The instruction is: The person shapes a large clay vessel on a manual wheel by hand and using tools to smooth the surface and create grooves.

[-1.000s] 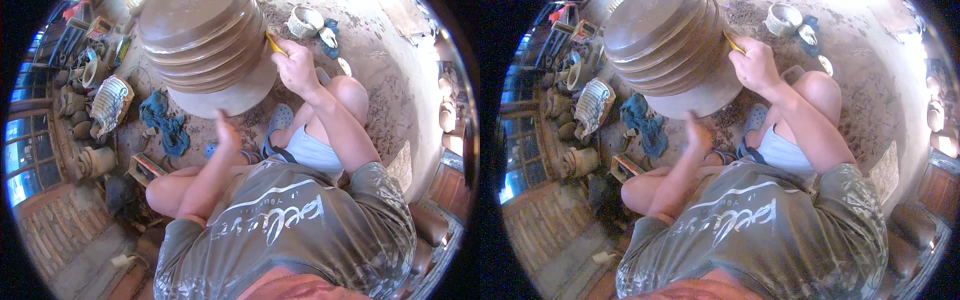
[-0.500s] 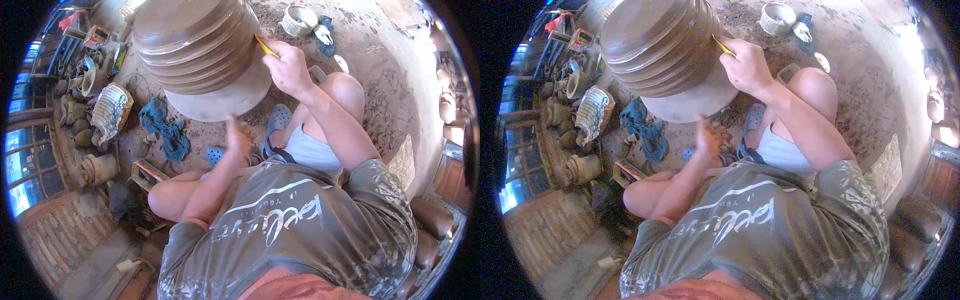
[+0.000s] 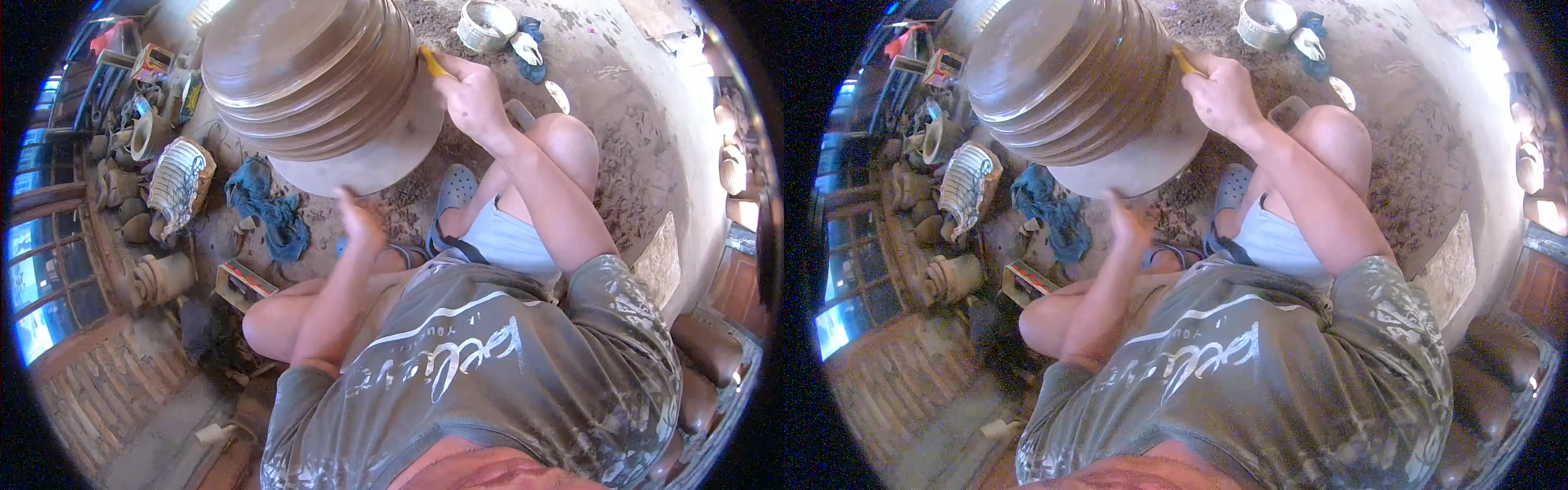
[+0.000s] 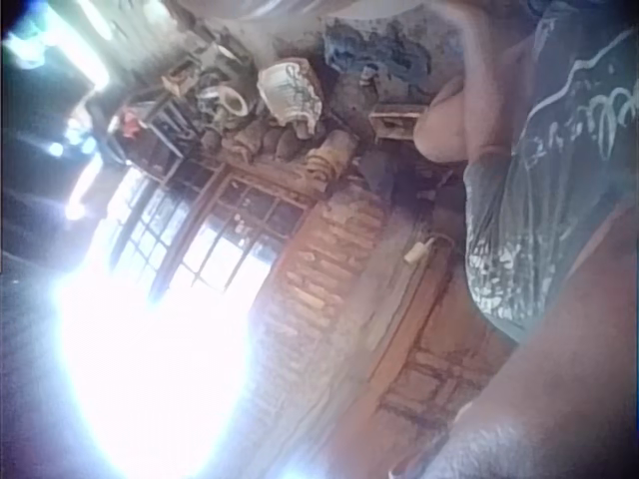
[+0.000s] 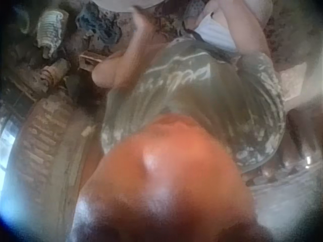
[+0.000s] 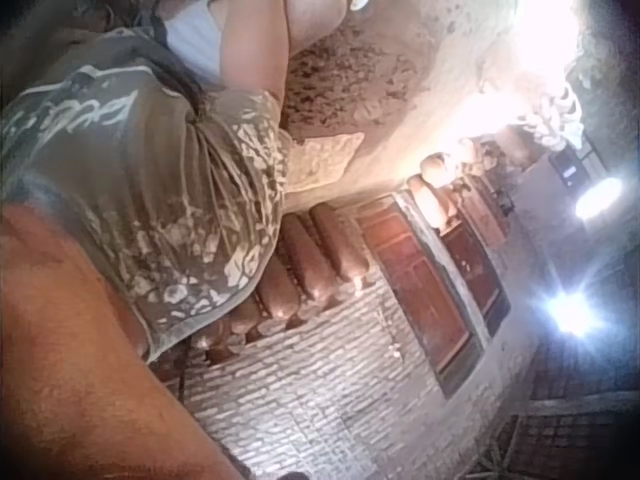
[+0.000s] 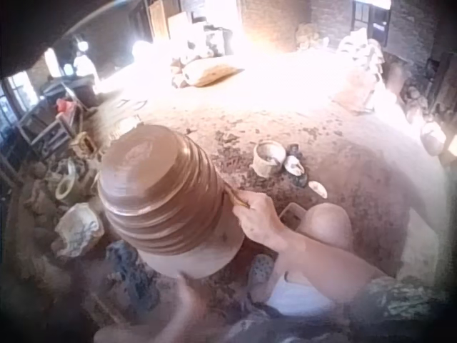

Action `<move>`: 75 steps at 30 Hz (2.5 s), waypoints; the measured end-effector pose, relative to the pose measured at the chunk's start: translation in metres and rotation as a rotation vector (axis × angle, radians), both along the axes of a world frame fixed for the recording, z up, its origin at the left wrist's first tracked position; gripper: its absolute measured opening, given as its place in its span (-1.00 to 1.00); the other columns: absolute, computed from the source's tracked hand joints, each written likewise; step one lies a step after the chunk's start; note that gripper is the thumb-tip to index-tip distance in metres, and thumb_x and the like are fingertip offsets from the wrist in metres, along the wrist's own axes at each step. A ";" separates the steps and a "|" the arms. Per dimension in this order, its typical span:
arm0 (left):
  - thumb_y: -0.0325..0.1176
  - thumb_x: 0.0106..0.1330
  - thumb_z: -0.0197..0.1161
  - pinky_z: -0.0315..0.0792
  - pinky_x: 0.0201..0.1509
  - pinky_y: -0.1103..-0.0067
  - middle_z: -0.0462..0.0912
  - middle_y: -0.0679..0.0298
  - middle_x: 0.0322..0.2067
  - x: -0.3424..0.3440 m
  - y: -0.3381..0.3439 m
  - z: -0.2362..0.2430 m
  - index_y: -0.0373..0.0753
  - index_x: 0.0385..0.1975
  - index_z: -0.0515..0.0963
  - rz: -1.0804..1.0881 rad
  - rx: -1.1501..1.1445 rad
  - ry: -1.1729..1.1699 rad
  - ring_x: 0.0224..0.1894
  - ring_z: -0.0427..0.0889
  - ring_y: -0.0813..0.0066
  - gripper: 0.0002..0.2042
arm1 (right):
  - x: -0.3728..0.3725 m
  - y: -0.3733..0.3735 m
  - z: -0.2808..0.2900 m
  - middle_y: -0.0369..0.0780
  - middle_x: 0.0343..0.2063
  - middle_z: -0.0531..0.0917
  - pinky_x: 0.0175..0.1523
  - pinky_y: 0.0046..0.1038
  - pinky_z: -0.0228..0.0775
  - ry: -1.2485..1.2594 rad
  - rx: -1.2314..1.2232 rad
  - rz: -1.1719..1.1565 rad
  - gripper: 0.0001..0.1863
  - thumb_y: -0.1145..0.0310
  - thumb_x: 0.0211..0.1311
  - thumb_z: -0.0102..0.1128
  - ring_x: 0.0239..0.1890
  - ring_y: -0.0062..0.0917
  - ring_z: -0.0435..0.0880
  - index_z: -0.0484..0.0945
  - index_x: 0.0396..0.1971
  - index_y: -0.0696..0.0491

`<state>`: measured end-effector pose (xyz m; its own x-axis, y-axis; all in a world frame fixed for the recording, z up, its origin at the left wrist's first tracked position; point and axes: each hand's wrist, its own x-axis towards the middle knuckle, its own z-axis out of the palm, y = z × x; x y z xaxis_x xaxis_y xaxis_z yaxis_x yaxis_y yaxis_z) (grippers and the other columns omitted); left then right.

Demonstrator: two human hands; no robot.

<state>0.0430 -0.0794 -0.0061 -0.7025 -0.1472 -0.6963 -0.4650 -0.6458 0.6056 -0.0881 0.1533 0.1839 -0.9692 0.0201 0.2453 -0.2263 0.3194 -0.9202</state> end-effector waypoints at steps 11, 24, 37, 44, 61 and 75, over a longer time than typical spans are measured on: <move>0.41 0.47 -0.16 0.42 -0.07 0.20 0.50 0.10 0.11 0.024 0.034 0.003 -0.18 0.31 0.33 -0.235 -0.085 -0.006 -0.07 0.50 0.26 -0.24 | 0.000 0.001 -0.009 -0.41 -0.49 0.62 -0.41 -0.61 0.33 0.027 0.042 0.029 -0.51 0.48 0.24 0.12 -0.53 -0.78 0.45 0.63 0.20 0.07; 0.44 0.47 -0.31 0.37 0.19 0.09 0.36 0.15 0.36 -0.017 0.003 -0.016 -0.12 0.47 0.19 0.178 -0.196 0.051 0.26 0.42 0.17 -0.17 | 0.001 -0.005 0.001 0.08 -0.21 0.74 0.03 -0.39 0.54 -0.025 0.022 0.016 -0.56 0.40 0.21 0.12 -0.18 -0.33 0.78 0.66 0.11 0.05; 0.43 0.49 -0.36 0.30 0.42 0.22 0.36 0.22 0.41 -0.055 -0.062 -0.001 -0.08 0.49 0.20 0.263 -0.179 0.222 0.39 0.37 0.21 -0.19 | 0.011 -0.013 0.002 0.08 -0.15 0.73 0.07 -0.37 0.53 -0.034 0.063 0.036 -0.56 0.39 0.22 0.12 -0.09 -0.23 0.79 0.65 0.11 0.03; 0.46 0.43 -0.17 0.25 0.41 0.11 0.29 -0.04 0.42 0.026 0.068 0.034 -0.03 0.55 0.05 -0.331 0.102 -0.200 0.43 0.28 0.01 -0.14 | 0.013 -0.005 0.003 0.09 -0.13 0.72 0.07 -0.35 0.54 -0.029 0.077 0.020 -0.56 0.39 0.22 0.13 -0.08 -0.17 0.78 0.65 0.11 0.04; 0.44 0.47 -0.30 0.42 0.07 0.11 0.42 0.17 0.32 -0.011 0.013 0.028 0.02 0.41 0.30 0.066 0.031 0.044 0.07 0.50 0.18 -0.25 | 0.011 -0.006 0.009 0.06 -0.24 0.74 -0.03 -0.38 0.56 0.094 0.172 0.001 -0.54 0.37 0.22 0.14 -0.21 -0.35 0.77 0.63 0.14 0.09; 0.36 0.51 -0.22 0.34 0.29 0.01 0.37 0.09 0.33 -0.005 0.036 0.038 -0.05 0.51 0.13 -0.025 -0.057 -0.052 0.29 0.39 0.03 -0.25 | 0.015 -0.006 0.001 0.05 0.00 0.71 0.16 -0.43 0.51 0.112 0.207 0.034 -0.53 0.41 0.24 0.14 0.03 -0.36 0.76 0.60 0.17 0.14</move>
